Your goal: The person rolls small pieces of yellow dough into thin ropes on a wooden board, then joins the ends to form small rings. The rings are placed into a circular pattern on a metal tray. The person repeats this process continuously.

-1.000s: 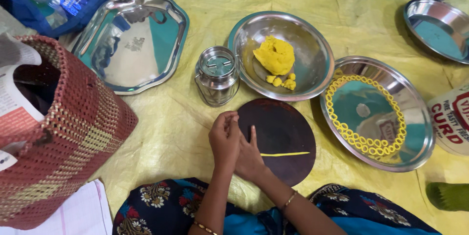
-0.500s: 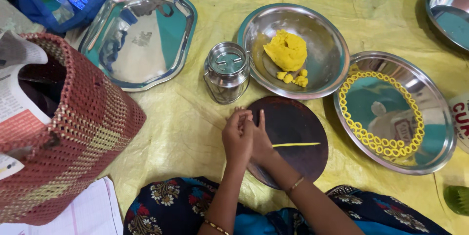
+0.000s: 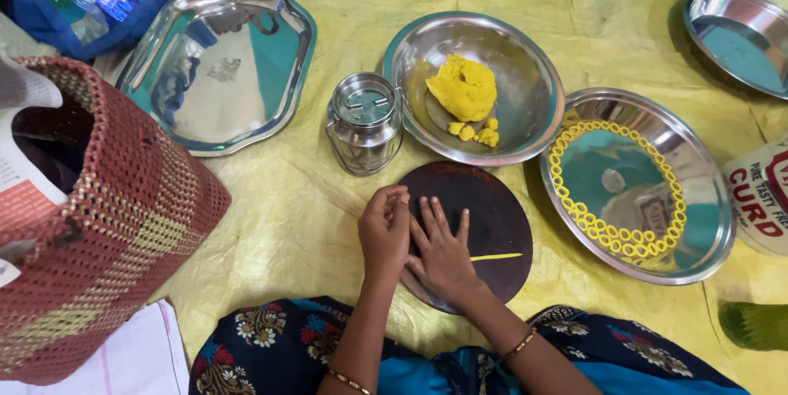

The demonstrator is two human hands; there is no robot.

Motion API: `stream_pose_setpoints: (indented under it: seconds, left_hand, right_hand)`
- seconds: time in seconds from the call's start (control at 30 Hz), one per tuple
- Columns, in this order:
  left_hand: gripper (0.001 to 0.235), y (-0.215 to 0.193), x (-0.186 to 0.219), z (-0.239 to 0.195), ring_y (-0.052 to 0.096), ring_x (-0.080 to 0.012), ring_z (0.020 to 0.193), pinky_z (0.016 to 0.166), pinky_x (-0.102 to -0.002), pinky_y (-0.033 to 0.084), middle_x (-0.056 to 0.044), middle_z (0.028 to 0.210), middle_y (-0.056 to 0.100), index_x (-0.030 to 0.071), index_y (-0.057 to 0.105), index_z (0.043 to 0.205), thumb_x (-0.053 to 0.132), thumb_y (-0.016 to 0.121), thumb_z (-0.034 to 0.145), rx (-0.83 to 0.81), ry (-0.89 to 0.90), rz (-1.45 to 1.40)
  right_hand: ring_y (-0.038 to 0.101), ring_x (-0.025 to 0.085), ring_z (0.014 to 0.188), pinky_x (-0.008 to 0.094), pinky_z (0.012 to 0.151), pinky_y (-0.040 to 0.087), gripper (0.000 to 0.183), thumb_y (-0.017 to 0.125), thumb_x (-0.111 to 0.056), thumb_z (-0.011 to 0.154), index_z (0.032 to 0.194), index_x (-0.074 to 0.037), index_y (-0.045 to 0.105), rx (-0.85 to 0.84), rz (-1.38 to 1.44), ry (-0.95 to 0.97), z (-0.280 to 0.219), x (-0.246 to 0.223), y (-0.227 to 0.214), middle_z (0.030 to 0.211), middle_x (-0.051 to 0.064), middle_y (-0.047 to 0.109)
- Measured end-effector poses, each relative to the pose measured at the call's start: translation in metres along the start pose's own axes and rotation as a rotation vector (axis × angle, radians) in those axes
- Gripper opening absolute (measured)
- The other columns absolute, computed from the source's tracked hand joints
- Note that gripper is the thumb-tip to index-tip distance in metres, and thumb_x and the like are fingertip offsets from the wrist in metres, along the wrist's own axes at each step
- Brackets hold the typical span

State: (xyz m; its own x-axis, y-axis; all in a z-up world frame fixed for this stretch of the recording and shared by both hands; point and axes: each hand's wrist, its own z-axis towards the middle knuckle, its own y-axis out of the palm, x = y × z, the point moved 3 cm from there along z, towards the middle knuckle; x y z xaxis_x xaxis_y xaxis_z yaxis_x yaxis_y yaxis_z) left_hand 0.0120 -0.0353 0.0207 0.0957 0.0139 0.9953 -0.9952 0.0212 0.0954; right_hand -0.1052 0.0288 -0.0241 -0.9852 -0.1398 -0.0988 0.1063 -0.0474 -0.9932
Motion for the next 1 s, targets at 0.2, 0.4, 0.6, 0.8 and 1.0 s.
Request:
stream_pose_setpoints:
  seconds: [0.2,0.4,0.6,0.8,1.0]
  left_hand:
    - [0.018,0.003,-0.014,0.002,0.068,-0.0107,0.079,0.070,-0.025,0.054,-0.007,0.091,0.075,0.002,0.071,0.110,0.013,0.065,0.098,-0.011,0.003,0.013]
    - [0.018,0.002,-0.015,0.004,0.068,-0.0101,0.081,0.072,-0.025,0.055,-0.007,0.092,0.074,0.000,0.070,0.110,0.013,0.064,0.099,-0.021,0.048,-0.023]
    - [0.018,0.003,-0.012,0.005,0.068,-0.0111,0.080,0.071,-0.026,0.056,-0.008,0.092,0.074,0.000,0.071,0.110,0.014,0.065,0.099,-0.023,0.012,-0.035]
    - [0.019,0.005,-0.012,0.004,0.072,-0.0125,0.085,0.075,-0.027,0.057,-0.008,0.095,0.076,0.001,0.071,0.109,0.016,0.065,0.099,-0.027,0.040,0.012]
    - [0.019,0.004,-0.014,-0.001,0.070,-0.0099,0.084,0.072,-0.025,0.056,-0.005,0.095,0.075,0.001,0.070,0.110,0.015,0.065,0.098,-0.030,0.006,-0.038]
  right_hand:
    - [0.011,0.033,0.156,0.077,0.112,0.005,0.073,0.045,-0.055,0.093,0.154,-0.016,0.036,-0.035,-0.179,0.017,0.022,0.022,0.025,0.166,0.019,0.021]
    - [0.013,0.031,0.158,0.076,0.115,0.005,0.069,0.044,-0.055,0.099,0.157,-0.019,0.037,0.159,-0.148,0.033,0.076,0.049,0.019,0.166,0.017,0.026]
    - [0.013,0.033,0.157,0.075,0.117,0.006,0.069,0.044,-0.052,0.098,0.158,-0.019,0.037,0.160,-0.131,-0.036,0.076,0.047,0.020,0.166,0.017,0.025]
    - [0.011,0.034,0.156,0.076,0.114,0.003,0.079,0.046,-0.053,0.095,0.158,-0.007,0.032,-0.005,-0.179,-0.079,0.024,0.017,0.021,0.166,0.018,0.021]
    - [0.011,0.038,0.153,0.077,0.111,0.003,0.082,0.053,-0.055,0.091,0.155,-0.008,0.031,0.029,-0.015,-0.026,-0.015,0.005,0.003,0.164,0.021,0.019]
